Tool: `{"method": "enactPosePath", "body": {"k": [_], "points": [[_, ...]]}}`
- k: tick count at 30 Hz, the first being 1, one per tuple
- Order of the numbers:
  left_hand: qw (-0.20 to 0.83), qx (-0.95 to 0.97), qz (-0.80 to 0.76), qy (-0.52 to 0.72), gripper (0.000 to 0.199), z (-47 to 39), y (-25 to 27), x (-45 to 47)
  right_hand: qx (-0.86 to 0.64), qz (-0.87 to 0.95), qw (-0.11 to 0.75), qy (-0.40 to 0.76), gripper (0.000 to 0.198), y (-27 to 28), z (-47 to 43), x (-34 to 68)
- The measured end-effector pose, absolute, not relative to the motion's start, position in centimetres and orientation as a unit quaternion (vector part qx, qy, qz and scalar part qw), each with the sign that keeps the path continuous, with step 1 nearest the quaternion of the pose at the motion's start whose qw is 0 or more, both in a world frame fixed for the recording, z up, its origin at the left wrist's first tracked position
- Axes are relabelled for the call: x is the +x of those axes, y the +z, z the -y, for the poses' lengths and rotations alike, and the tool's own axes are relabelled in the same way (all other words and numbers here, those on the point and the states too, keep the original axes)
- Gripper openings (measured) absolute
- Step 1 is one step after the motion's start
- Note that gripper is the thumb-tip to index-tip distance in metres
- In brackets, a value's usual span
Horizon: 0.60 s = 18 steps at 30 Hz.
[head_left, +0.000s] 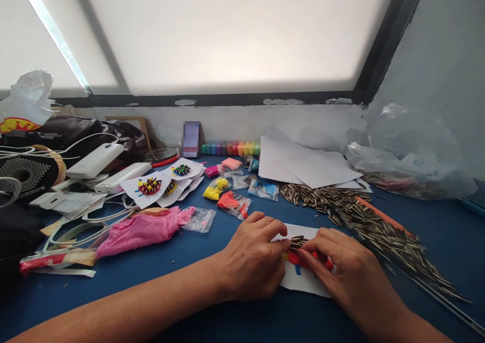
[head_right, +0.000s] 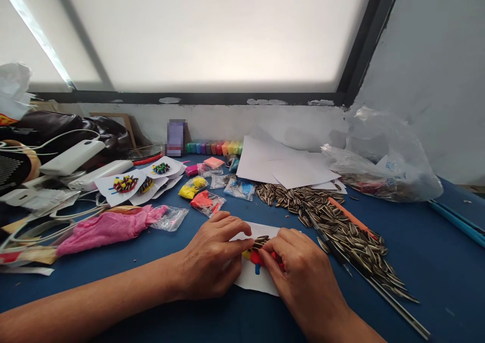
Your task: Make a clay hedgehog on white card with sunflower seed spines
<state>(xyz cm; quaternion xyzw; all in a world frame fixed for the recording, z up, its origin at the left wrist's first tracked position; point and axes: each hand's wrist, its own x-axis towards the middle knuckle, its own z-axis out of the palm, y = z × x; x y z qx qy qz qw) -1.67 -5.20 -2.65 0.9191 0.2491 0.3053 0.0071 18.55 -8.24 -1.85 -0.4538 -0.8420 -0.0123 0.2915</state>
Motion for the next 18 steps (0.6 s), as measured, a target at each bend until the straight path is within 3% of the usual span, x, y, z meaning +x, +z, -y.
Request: {"method": "enactPosePath", "body": {"k": [18], "points": [[0.01,0.924,-0.257,0.284,0.026,5.15,-2.49,-1.49,-0.464,0.841,0.279,-0.027,0.027,-1.79,8.3,18.5]]}}
